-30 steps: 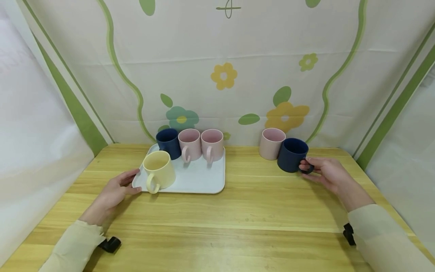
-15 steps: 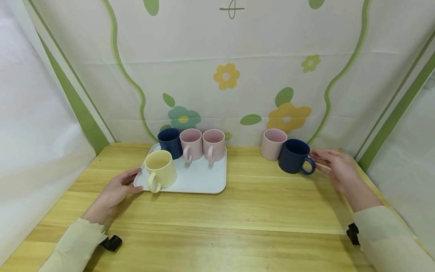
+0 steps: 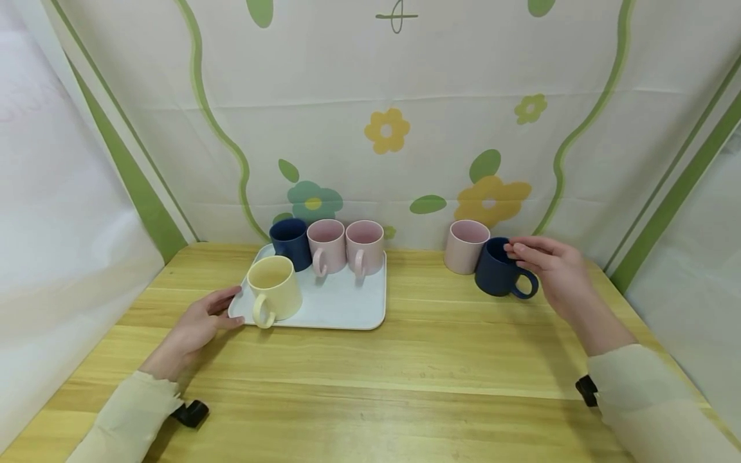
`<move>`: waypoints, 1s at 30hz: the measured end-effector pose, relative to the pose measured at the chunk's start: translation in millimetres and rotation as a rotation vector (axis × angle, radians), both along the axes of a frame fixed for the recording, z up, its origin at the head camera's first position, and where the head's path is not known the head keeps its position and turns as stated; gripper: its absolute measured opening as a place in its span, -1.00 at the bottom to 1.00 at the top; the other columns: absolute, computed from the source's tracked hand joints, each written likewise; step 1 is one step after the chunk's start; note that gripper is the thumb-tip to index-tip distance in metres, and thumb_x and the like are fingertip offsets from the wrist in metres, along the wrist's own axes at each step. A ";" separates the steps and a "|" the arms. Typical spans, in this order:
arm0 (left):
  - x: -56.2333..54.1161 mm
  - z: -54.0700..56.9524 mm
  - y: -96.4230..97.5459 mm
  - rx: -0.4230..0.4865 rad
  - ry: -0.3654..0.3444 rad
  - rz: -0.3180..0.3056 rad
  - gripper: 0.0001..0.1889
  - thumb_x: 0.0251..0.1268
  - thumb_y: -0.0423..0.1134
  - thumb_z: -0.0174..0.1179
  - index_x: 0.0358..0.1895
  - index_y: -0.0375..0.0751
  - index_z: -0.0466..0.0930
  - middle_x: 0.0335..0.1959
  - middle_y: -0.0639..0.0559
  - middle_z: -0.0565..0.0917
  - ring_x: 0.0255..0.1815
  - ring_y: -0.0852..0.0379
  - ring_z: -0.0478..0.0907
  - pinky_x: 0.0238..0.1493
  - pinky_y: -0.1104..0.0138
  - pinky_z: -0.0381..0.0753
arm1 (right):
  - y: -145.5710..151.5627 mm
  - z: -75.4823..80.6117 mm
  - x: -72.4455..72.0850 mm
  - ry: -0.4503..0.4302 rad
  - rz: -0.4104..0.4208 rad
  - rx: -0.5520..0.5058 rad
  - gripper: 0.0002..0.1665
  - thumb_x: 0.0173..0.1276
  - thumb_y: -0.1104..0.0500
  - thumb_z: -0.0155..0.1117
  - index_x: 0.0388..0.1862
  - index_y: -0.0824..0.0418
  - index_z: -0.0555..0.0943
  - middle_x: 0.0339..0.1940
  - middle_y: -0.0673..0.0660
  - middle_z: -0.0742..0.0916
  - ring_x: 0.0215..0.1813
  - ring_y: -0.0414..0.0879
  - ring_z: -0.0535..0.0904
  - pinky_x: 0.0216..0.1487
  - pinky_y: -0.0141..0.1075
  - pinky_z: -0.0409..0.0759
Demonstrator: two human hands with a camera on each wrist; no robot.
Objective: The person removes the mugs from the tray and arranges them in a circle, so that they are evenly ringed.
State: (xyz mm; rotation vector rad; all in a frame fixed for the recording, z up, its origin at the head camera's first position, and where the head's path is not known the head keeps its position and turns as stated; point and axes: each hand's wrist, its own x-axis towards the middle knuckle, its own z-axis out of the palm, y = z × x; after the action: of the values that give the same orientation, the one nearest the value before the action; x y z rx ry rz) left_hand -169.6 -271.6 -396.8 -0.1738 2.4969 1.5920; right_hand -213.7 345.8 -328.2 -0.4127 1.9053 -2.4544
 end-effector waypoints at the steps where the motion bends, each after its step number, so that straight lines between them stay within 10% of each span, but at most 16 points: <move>1: -0.1 0.3 0.5 -0.001 0.000 -0.001 -0.16 0.47 -0.37 0.30 0.71 -0.27 0.09 0.66 -0.40 0.23 0.65 -0.30 0.21 0.59 -0.07 0.25 | -5.7 1.4 0.2 0.018 0.005 0.019 -0.66 0.62 0.44 0.09 0.13 0.31 0.76 -0.04 0.07 0.89 0.01 -0.15 0.82 0.07 -0.44 0.71; 8: -1.1 1.5 3.1 -0.006 0.007 -0.002 -0.17 0.46 -0.38 0.31 0.70 -0.28 0.11 0.66 -0.40 0.24 0.64 -0.29 0.22 0.55 -0.02 0.30 | -44.2 12.0 3.3 0.087 0.057 0.087 -0.70 0.59 0.45 0.13 0.13 0.33 0.74 -0.02 0.05 0.88 0.04 -0.15 0.81 0.10 -0.43 0.70; 16: 0.6 0.2 -0.3 -0.019 0.003 -0.013 -0.16 0.47 -0.35 0.32 0.71 -0.28 0.09 0.66 -0.40 0.23 0.64 -0.30 0.23 0.25 0.49 0.44 | -85.0 16.8 -1.4 0.093 0.106 0.127 -0.74 0.60 0.40 0.17 0.09 0.31 0.76 0.00 0.02 0.87 0.04 -0.17 0.80 0.20 -0.42 0.68; 30: 0.8 1.2 0.5 -0.021 0.000 -0.008 -0.17 0.47 -0.34 0.32 0.71 -0.26 0.10 0.66 -0.39 0.23 0.65 -0.28 0.22 0.28 0.46 0.41 | -163.3 3.1 -8.5 0.048 0.127 0.349 -0.61 0.58 0.26 0.27 0.25 0.48 0.60 -0.03 -0.12 0.84 0.07 -0.23 0.78 0.21 -0.35 0.70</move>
State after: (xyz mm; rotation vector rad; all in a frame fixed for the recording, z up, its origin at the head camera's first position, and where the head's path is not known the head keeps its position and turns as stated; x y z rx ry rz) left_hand -168.8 -271.1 -395.6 -0.1664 2.5119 1.5638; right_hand -222.2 182.6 -325.1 -0.5613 2.1926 -1.9974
